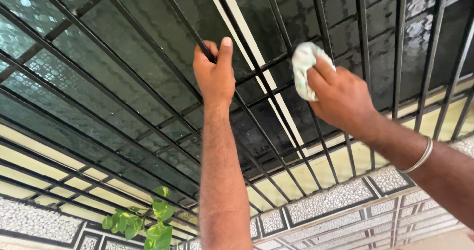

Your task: The person wipes a black metal window grille with a white cloth. They systematically clean the vertical and horizontal bars of the grille, moving from the top section downwards while holding the cloth in their right hand.

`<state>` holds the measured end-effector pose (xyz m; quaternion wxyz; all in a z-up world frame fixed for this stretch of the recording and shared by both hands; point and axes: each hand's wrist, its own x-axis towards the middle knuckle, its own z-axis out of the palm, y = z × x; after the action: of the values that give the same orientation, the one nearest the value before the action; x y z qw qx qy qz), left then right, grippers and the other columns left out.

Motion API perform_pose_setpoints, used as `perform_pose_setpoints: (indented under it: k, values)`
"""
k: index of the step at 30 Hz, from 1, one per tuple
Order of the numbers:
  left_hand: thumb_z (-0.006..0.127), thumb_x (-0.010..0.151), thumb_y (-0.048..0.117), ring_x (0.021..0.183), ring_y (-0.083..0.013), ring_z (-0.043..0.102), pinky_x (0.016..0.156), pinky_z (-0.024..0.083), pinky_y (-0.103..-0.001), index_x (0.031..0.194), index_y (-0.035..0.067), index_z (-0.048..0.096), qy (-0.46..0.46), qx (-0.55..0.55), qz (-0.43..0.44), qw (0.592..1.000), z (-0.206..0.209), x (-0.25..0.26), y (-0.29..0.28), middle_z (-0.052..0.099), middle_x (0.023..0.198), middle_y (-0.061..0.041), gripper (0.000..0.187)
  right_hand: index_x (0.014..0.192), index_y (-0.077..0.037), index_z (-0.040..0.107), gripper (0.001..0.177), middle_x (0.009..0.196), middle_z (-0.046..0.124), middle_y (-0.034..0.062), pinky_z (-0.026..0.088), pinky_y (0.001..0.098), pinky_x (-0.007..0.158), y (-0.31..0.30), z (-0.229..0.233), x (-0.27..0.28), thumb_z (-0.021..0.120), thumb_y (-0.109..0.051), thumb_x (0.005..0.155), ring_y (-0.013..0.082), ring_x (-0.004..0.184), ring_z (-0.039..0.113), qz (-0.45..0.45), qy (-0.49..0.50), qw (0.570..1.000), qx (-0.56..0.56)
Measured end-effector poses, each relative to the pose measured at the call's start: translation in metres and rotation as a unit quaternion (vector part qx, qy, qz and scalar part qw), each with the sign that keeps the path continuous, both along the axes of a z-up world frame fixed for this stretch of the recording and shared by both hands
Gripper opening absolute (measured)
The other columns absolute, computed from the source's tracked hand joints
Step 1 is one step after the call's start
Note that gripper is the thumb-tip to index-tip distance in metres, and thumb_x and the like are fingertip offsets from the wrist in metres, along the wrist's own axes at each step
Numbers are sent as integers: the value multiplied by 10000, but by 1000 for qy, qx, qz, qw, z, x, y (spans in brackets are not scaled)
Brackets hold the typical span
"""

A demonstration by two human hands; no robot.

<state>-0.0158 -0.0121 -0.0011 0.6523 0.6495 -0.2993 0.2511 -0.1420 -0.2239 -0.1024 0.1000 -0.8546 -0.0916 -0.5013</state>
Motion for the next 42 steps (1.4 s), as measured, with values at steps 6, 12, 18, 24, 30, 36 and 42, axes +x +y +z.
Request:
perform_pose_setpoints:
  k: [6,12,18,24,30,36,42]
  values:
    - [745,982,232,665,-142,484,644,438,-336,1057,49,518,-71,46,203,975,-3,-18,-21,483,735,-30,301,1162,-61,605,512,1260,637,119,580,453,723,-17,-9,-1,807,-154,701,364,896,702,61,84,994,45]
    - [715,942,248,1367,-458,372,1188,310,-537,1499,-62,338,-424,186,397,792,-18,-78,-43,361,1464,-299,741,1277,-34,613,581,1333,633,149,583,436,780,-25,31,-15,781,-136,730,372,972,699,96,-71,991,62]
    - [720,1065,272,1483,-363,354,1242,334,-453,1580,11,319,-424,223,234,846,4,-64,-76,277,1638,-199,703,1227,-46,658,551,1211,681,126,564,409,657,-5,37,8,775,-84,690,315,792,683,10,-48,999,22]
    - [663,1069,218,1545,-402,321,1194,426,-433,1598,-20,221,-364,132,195,901,6,-48,-132,194,1661,-255,729,1197,-50,675,576,1242,669,104,552,424,654,-12,27,18,748,-52,626,317,767,658,52,-73,994,64]
    - [610,1014,185,820,-171,662,653,588,-274,1566,3,282,-148,-6,-36,988,-4,-36,-147,579,1198,-159,667,1119,-37,686,486,1271,662,151,558,422,689,-22,13,19,774,-66,641,328,818,663,70,-137,987,38]
    - [673,993,295,453,-71,468,407,394,-251,980,61,550,49,15,-135,990,9,-13,-132,528,624,2,264,1173,-20,689,431,1244,674,151,573,416,762,-29,0,9,806,-102,767,333,906,694,142,-154,977,48]
    - [659,952,520,426,-101,435,384,377,-282,692,104,505,182,84,-146,969,20,8,-130,483,578,0,514,1189,-81,640,446,1156,667,136,578,438,847,-71,25,1,794,-146,775,384,1004,695,139,-92,979,120]
